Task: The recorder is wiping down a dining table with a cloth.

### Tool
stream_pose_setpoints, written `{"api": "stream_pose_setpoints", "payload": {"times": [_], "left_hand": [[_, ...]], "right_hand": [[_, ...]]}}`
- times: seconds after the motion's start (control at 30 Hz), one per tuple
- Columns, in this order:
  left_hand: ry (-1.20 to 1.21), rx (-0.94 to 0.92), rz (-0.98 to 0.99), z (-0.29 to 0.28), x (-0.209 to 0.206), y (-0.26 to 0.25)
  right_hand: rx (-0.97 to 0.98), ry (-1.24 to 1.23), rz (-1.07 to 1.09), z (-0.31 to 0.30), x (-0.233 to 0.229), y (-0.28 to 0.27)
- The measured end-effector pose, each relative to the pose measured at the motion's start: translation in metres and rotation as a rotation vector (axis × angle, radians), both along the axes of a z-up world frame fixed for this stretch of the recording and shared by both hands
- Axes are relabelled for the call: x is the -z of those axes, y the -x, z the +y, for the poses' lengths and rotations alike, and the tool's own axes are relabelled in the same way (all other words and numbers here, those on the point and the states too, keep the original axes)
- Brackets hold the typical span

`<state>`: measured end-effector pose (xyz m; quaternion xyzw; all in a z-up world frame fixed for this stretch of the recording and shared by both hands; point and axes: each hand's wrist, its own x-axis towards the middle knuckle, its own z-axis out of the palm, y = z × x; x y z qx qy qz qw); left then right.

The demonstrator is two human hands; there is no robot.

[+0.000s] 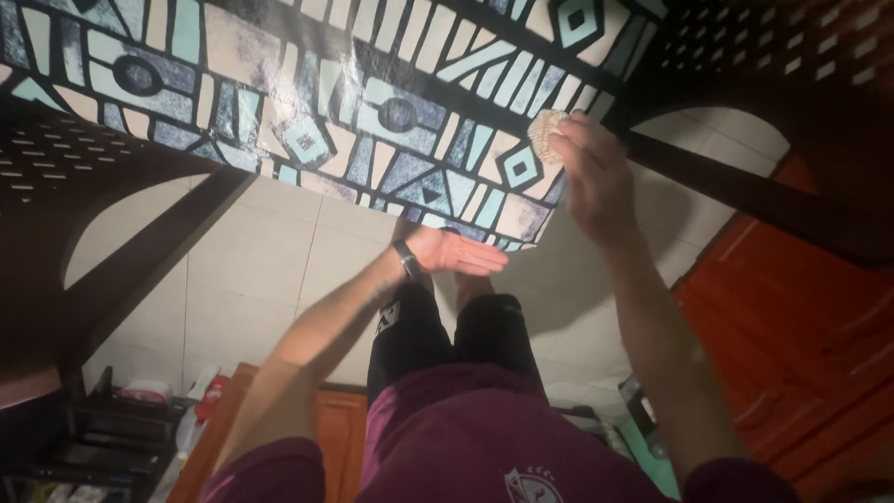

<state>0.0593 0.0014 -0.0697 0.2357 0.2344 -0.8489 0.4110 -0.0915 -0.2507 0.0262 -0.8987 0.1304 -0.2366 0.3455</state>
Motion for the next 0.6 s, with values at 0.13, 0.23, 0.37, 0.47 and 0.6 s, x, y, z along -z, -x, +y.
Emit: {"api": "stream_pose_setpoints", "payload": {"times": [0.13,0.23,0.37,0.47,0.6], "left_hand": [[0.087,-0.028,0.085,0.0,0.02,0.019],[0.135,-0.003,-0.107,0.0,0.016,0.021],[0.093,-0.133,-0.117,0.025,0.034,0.031],[0.18,-0.311,-0.068,0.065,0.059,0.043],[0.266,-0.498,0.029,0.087,0.011,0.033]], "right_hand": [[0.013,0.114,-0.07,0.032,0.024,0.006],[0.002,-0.098,-0.05,0.077,0.019,0.023],[-0.173,-0.56,-0.126,0.118,-0.025,0.043],[-0.215,-0.838,0.074,0.14,-0.042,0.064],[-0.145,-1.13,0.072,0.169,-0.045,0.082]]}}
